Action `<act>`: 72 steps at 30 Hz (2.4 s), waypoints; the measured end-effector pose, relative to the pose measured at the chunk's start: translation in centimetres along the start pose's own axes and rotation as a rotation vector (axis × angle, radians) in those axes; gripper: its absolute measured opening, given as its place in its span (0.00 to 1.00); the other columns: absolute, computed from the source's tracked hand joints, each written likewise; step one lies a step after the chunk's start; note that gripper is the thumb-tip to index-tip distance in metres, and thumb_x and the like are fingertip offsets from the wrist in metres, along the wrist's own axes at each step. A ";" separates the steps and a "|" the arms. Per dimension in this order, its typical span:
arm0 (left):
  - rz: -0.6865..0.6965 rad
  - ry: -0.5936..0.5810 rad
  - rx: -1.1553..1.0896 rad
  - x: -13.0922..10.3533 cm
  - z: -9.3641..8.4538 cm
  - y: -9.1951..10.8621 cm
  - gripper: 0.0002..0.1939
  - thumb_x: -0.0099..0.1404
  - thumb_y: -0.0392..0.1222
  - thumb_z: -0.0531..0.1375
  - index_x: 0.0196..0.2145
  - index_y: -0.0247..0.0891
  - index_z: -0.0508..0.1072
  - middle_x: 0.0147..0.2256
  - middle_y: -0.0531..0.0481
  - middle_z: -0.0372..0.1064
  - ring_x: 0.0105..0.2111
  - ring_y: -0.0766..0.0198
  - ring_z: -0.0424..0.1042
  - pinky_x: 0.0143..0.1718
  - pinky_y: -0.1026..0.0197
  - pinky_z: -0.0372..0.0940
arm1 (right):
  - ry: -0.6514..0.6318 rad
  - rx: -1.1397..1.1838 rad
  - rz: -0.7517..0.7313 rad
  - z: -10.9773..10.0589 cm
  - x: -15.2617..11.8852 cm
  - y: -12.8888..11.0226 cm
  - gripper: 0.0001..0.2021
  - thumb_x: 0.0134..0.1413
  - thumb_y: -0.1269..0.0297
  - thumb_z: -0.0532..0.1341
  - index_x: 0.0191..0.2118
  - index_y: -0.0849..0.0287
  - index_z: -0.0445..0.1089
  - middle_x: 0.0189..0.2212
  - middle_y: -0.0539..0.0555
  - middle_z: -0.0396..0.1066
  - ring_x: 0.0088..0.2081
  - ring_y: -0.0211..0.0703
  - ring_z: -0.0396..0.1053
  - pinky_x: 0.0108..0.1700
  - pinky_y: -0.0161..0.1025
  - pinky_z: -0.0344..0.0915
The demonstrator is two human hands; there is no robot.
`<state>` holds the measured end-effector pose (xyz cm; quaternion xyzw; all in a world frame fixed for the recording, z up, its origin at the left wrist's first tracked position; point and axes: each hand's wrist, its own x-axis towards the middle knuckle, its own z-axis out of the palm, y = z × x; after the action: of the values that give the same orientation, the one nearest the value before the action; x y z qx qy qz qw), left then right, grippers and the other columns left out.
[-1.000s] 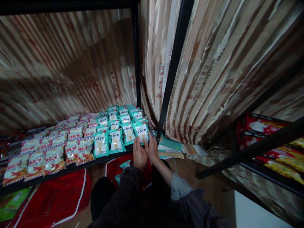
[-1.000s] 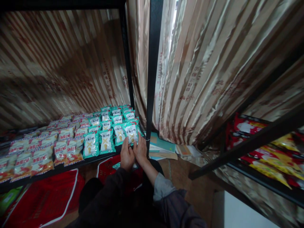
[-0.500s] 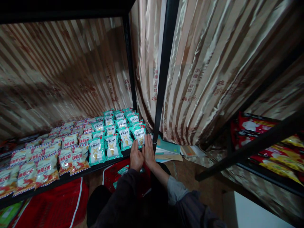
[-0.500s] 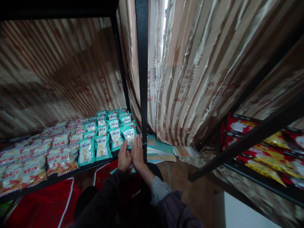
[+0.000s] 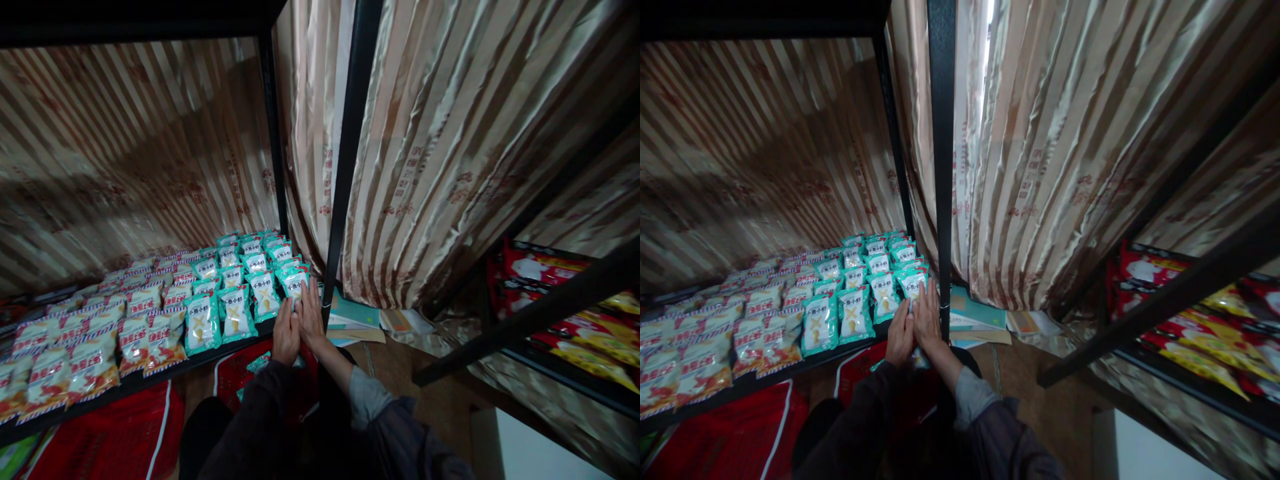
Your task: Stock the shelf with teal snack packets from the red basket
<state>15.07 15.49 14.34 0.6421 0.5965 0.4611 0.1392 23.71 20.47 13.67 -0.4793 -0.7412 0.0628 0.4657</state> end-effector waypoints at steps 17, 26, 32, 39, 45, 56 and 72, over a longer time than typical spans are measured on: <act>-0.002 0.006 -0.035 0.2 0.9 -0.5 0.27 0.68 0.44 0.39 0.58 0.27 0.58 0.60 0.38 0.52 0.61 0.61 0.50 0.61 0.54 0.48 | -0.003 0.051 0.163 0.5 2.8 -0.3 0.28 0.59 0.53 0.45 0.63 0.54 0.45 0.59 0.57 0.54 0.62 0.50 0.46 0.59 0.53 0.51; -0.039 0.142 -0.009 -0.1 1.7 -0.3 0.26 0.67 0.44 0.42 0.58 0.27 0.57 0.58 0.33 0.55 0.59 0.57 0.54 0.59 0.51 0.52 | 0.025 0.046 0.126 0.7 2.8 0.4 0.27 0.60 0.56 0.46 0.63 0.59 0.44 0.59 0.60 0.56 0.59 0.48 0.54 0.57 0.49 0.55; -0.006 0.263 -0.016 0.7 2.0 -0.4 0.25 0.67 0.44 0.43 0.59 0.29 0.54 0.59 0.33 0.51 0.60 0.55 0.51 0.58 0.49 0.52 | 0.059 0.062 0.171 1.1 2.7 0.6 0.28 0.60 0.56 0.44 0.63 0.59 0.42 0.59 0.60 0.55 0.59 0.49 0.53 0.57 0.50 0.54; -0.176 0.235 -0.035 3.3 1.4 1.6 0.29 0.67 0.47 0.42 0.59 0.25 0.51 0.59 0.32 0.51 0.60 0.55 0.50 0.60 0.51 0.47 | 0.044 0.103 0.229 1.2 2.5 0.6 0.28 0.60 0.54 0.43 0.63 0.61 0.43 0.59 0.60 0.55 0.59 0.49 0.53 0.58 0.49 0.53; -0.302 0.242 -0.120 5.2 1.0 2.6 0.28 0.66 0.46 0.43 0.59 0.26 0.51 0.60 0.33 0.51 0.61 0.57 0.50 0.60 0.55 0.48 | 0.059 0.153 0.281 0.8 3.3 0.2 0.27 0.60 0.56 0.42 0.62 0.61 0.46 0.58 0.61 0.56 0.59 0.48 0.55 0.57 0.49 0.53; -0.392 0.220 -0.145 5.9 1.5 2.2 0.30 0.66 0.47 0.44 0.59 0.23 0.51 0.60 0.31 0.48 0.61 0.55 0.50 0.60 0.55 0.47 | 0.075 0.218 0.422 0.0 6.7 -0.8 0.27 0.59 0.53 0.44 0.59 0.64 0.52 0.56 0.64 0.59 0.58 0.51 0.56 0.57 0.50 0.52; -0.368 0.255 -0.165 5.7 3.0 1.7 0.31 0.66 0.48 0.42 0.59 0.21 0.50 0.61 0.29 0.46 0.62 0.55 0.46 0.61 0.53 0.44 | -0.089 0.188 0.518 1.2 11.4 0.3 0.23 0.59 0.54 0.44 0.54 0.60 0.61 0.49 0.60 0.67 0.49 0.51 0.65 0.51 0.48 0.58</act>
<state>17.64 21.26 16.38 0.4458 0.6763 0.5525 0.1965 21.79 29.81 20.00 -0.6045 -0.6045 0.2690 0.4436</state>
